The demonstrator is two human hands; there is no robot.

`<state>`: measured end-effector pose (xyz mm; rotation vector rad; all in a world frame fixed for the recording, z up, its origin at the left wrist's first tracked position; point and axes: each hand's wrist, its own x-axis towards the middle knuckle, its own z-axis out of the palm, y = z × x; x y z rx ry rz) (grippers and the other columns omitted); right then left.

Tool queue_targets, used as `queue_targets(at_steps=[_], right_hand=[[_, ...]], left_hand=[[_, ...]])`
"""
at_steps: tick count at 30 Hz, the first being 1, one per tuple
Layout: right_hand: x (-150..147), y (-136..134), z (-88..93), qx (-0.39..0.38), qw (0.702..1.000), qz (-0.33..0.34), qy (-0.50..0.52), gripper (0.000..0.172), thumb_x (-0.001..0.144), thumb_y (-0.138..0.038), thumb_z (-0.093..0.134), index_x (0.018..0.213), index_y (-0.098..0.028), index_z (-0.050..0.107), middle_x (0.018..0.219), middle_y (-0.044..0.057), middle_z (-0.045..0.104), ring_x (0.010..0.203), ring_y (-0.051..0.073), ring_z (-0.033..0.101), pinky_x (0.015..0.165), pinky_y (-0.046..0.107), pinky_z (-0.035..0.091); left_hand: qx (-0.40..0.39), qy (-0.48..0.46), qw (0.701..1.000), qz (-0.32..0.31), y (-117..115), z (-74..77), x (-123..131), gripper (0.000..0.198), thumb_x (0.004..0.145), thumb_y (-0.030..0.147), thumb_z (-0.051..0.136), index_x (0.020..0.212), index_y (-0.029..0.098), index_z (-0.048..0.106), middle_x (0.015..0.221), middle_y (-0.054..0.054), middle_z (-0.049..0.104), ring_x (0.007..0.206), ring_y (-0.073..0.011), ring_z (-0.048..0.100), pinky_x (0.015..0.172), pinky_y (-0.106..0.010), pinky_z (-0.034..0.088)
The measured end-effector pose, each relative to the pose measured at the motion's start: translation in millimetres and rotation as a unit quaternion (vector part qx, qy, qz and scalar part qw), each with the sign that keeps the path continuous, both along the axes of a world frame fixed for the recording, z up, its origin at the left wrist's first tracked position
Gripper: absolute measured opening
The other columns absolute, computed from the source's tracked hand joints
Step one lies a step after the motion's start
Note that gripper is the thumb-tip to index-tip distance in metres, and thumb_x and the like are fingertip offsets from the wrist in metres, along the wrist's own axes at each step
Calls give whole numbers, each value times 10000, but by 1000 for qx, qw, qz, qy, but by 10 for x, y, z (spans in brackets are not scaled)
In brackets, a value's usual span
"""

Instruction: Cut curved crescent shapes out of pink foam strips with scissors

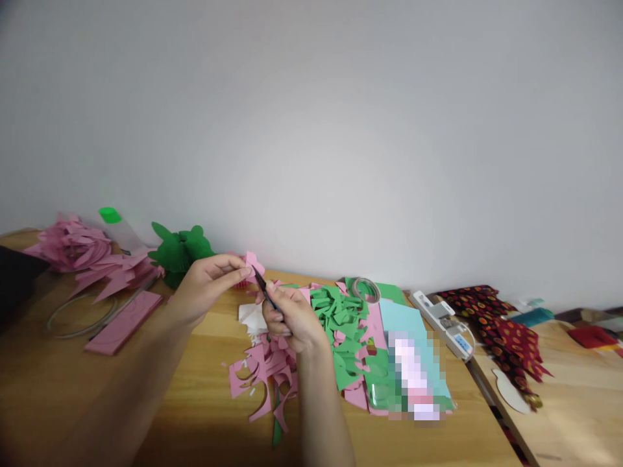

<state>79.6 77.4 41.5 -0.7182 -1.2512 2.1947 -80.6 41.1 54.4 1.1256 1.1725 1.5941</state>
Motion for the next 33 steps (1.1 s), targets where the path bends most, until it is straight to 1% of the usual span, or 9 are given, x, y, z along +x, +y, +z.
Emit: queue_targets(at_steps=[8,13,18,22,27,33], right_hand=[[18,3,3,18,1000,-3,-7,441,711,-547,716,743,-130,577,393,-142,306,303,-4,92,302,165,62],[34,15,-14,25,1000,2,-17,448,716,-558,704,749,-130,575,392,-143,302,310,-1,85,306,169,62],[50,15,-21,33,999,1,-17,419,749,-535,686,760,-129,582,394,-139,305,309,0,97,313,169,63],[59,14,-20,31,999,1,-14,411,747,-523,696,759,-128,585,395,-137,312,317,1,95,313,169,60],[58,9,-1,29,999,5,-13,426,730,-529,712,741,-120,594,394,-136,306,317,-2,96,313,168,58],[58,6,-8,26,1000,7,-8,431,745,-541,694,753,-122,599,399,-134,311,312,-2,98,311,165,68]], left_hand=[[0,-2,1000,-10,10,-17,-8,127,691,274,702,615,172,686,669,-22,669,670,-150,596,667,-251,460],[1,20,999,-38,3,-23,-28,121,708,268,692,640,168,697,719,-42,698,726,-166,628,717,-265,475],[8,32,998,-45,3,-35,-33,121,726,266,683,653,171,699,732,-46,705,741,-170,636,731,-270,480],[2,28,998,-51,3,-50,-34,113,732,262,680,671,169,702,742,-48,704,767,-173,639,748,-273,480],[5,39,997,-59,5,-57,-55,110,732,257,681,667,170,702,721,-39,694,726,-160,627,716,-264,475],[15,46,997,-53,9,-42,-54,97,718,220,684,636,170,695,676,-19,682,671,-138,612,674,-239,466]])
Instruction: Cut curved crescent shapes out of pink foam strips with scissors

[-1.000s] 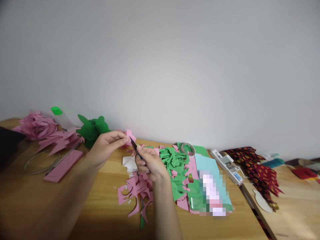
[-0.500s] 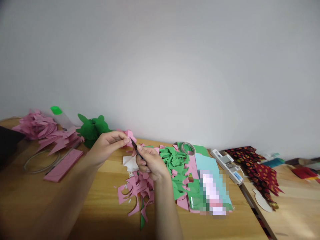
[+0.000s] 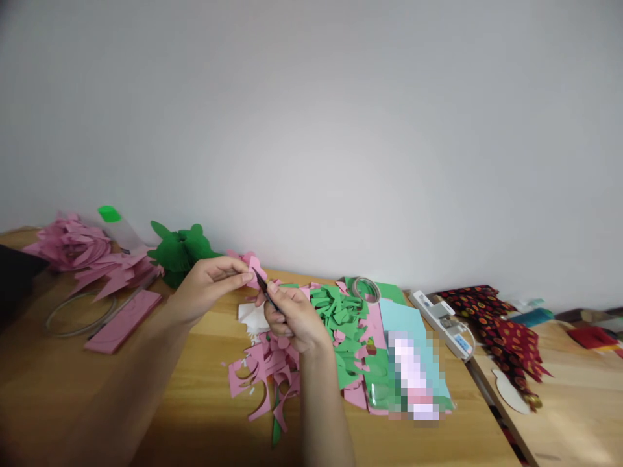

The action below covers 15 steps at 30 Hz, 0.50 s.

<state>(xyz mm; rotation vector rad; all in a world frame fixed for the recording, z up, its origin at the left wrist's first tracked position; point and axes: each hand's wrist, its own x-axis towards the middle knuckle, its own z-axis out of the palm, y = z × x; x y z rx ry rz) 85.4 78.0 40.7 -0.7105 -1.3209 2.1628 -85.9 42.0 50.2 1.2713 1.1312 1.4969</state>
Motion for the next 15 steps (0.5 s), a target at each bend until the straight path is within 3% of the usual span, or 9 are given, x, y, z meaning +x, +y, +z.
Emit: queue_targets(at_steps=[15], right_hand=[[41,25,-9,18,1000,5,-16,428,761,-547,674,737,-130,583,410,-132,299,328,3,97,317,169,62]], left_hand=[[-40,2,999,-36,0,-11,-23,99,693,238,692,661,145,700,686,-22,693,680,-131,607,681,-240,463]])
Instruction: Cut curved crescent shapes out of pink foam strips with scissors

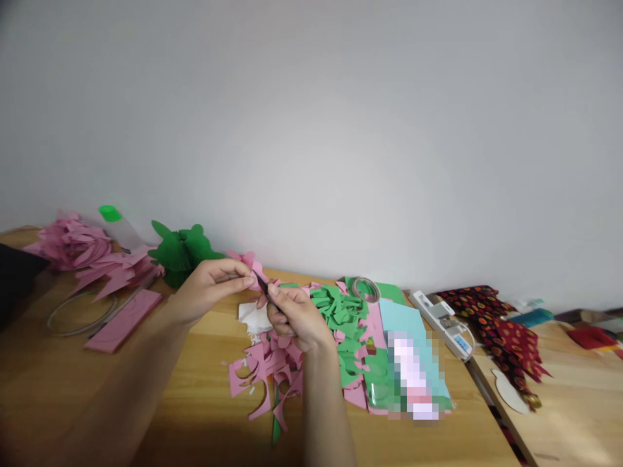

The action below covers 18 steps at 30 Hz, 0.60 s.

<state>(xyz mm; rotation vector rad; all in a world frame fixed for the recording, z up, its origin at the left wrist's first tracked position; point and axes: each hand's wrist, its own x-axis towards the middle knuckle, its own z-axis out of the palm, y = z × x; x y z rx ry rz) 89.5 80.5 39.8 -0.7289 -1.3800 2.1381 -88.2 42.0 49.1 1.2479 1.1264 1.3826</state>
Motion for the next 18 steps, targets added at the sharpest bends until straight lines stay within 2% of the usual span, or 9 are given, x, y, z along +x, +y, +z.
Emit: queue_targets(at_steps=[18], right_hand=[[7,2,7,16,1000,5,-21,442,748,-565,672,718,-135,575,405,-134,296,335,9,102,322,177,60]], left_hand=[[-29,9,999,-23,4,29,-19,123,671,273,688,651,151,692,690,-30,699,698,-149,626,693,-261,470]])
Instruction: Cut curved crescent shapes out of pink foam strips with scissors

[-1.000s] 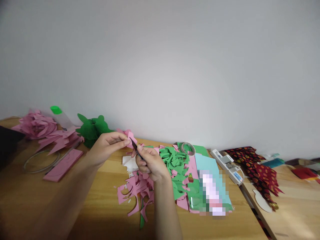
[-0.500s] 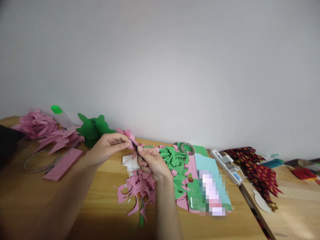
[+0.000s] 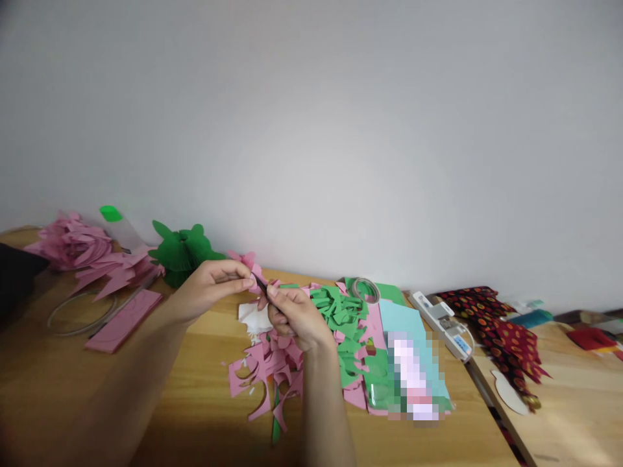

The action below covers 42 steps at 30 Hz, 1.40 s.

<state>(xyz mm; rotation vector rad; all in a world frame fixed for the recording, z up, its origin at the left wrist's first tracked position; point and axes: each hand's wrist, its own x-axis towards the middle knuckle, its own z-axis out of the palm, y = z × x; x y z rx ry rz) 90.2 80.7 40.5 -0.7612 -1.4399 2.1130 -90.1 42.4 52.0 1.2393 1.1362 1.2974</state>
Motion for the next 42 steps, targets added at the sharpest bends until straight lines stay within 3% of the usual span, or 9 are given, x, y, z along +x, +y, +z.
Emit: queue_targets(at_steps=[16,34,42], right_hand=[[2,21,-2,-2,1000,3,-21,482,685,-601,705,666,-140,565,386,-137,300,327,6,103,321,186,56],[-16,82,-49,-16,999,-29,-4,479,666,-595,717,637,-157,525,388,-141,285,339,4,77,331,182,39],[-61,138,-47,-16,994,-106,32,508,634,-663,651,722,-177,537,401,-143,292,303,18,98,321,198,54]], left_hand=[[0,36,999,-7,3,-4,-32,105,669,254,672,631,157,663,661,-10,660,674,-138,597,674,-258,459],[-18,-31,996,80,71,-91,113,113,584,258,788,629,161,750,697,-45,756,683,-179,671,705,-287,534],[-10,-44,988,146,127,-196,181,182,595,328,791,647,161,743,705,-51,760,696,-188,682,734,-311,532]])
